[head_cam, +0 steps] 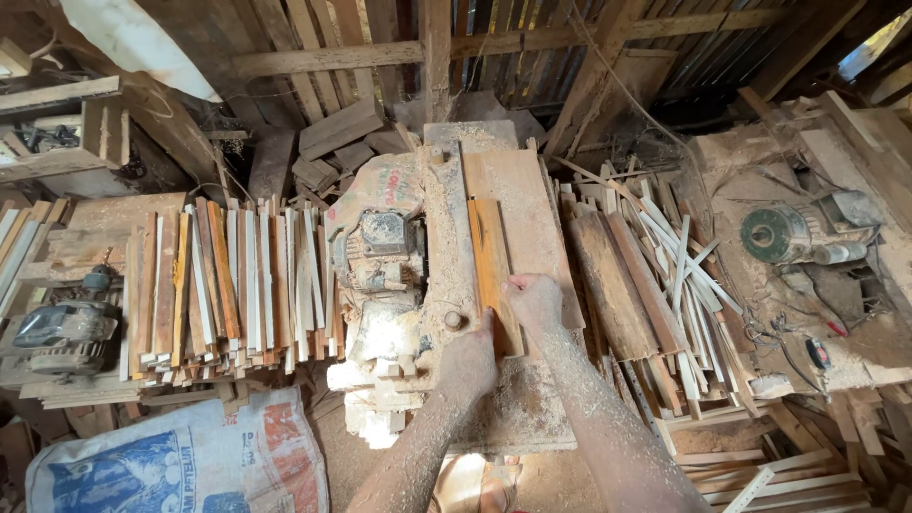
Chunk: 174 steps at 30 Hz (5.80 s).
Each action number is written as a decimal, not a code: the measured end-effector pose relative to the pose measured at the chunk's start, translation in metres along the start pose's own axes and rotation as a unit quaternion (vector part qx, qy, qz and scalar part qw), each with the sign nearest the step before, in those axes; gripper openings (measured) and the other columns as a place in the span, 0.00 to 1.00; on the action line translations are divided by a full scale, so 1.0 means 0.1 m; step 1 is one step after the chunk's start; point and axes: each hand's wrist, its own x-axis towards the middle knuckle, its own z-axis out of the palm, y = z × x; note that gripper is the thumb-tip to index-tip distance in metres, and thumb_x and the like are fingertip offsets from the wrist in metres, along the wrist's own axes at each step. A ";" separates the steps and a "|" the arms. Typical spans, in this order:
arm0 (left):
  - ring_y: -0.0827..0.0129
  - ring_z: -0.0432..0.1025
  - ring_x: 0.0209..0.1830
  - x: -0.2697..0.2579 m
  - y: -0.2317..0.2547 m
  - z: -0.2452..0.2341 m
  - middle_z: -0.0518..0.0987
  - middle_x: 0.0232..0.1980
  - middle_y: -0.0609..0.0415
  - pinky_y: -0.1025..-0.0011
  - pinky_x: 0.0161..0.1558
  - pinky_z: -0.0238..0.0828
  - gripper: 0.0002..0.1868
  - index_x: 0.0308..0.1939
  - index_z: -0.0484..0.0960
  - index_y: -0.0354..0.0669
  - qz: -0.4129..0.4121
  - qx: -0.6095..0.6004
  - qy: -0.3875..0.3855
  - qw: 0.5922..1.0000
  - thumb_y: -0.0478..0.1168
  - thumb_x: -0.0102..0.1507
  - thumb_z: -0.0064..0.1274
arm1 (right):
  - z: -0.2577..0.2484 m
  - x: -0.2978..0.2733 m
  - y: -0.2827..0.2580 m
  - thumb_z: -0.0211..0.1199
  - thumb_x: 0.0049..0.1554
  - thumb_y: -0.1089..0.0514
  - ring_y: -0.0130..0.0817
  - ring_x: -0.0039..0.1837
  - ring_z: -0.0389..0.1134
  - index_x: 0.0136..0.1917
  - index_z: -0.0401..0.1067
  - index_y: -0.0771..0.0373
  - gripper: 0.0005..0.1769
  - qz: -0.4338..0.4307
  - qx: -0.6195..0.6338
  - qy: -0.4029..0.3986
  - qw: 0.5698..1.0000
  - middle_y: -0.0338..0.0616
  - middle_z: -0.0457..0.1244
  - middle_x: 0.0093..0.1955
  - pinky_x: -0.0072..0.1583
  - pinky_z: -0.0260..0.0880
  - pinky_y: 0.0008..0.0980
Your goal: Feeding thin wooden strips through a table saw to trim them
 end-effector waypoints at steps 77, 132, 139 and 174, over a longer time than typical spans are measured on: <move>0.45 0.77 0.31 -0.76 -0.19 0.91 0.80 0.32 0.45 0.49 0.37 0.75 0.58 0.83 0.33 0.50 0.021 -0.020 -0.042 0.999 0.31 0.55 0.52 | -0.30 -0.62 -0.24 0.60 0.57 0.42 0.31 0.30 0.66 0.62 0.77 0.59 0.26 0.052 -0.074 -0.066 0.994 0.49 0.73 0.40 0.34 0.63 0.34; 0.76 0.67 0.17 -0.44 0.75 0.34 0.76 0.28 0.55 0.78 0.15 0.67 0.19 0.46 0.76 0.35 0.004 -0.415 -0.003 0.910 0.43 0.77 0.30 | -1.26 -1.11 -0.06 0.60 0.60 0.54 0.44 0.67 0.69 0.71 0.65 0.67 0.28 0.035 0.065 -0.001 0.997 0.51 0.63 0.71 0.69 0.69 0.42; 0.65 0.76 0.20 -1.07 0.25 0.58 0.78 0.27 0.45 0.72 0.23 0.78 0.13 0.48 0.75 0.39 -0.116 -0.562 -0.128 0.809 0.42 0.72 0.35 | -0.65 -1.32 -0.03 0.57 0.59 0.44 0.45 0.65 0.70 0.65 0.72 0.59 0.26 0.014 0.004 -0.052 0.999 0.46 0.69 0.63 0.66 0.67 0.41; 0.58 0.76 0.26 -0.81 -0.12 0.95 0.78 0.29 0.54 0.56 0.31 0.74 0.57 0.81 0.40 0.40 0.024 -0.015 -0.017 0.999 0.39 0.56 0.62 | -0.24 -0.68 -0.35 0.66 0.58 0.53 0.23 0.24 0.54 0.36 0.81 0.61 0.13 0.018 -0.031 -0.050 0.998 0.32 0.68 0.26 0.30 0.56 0.28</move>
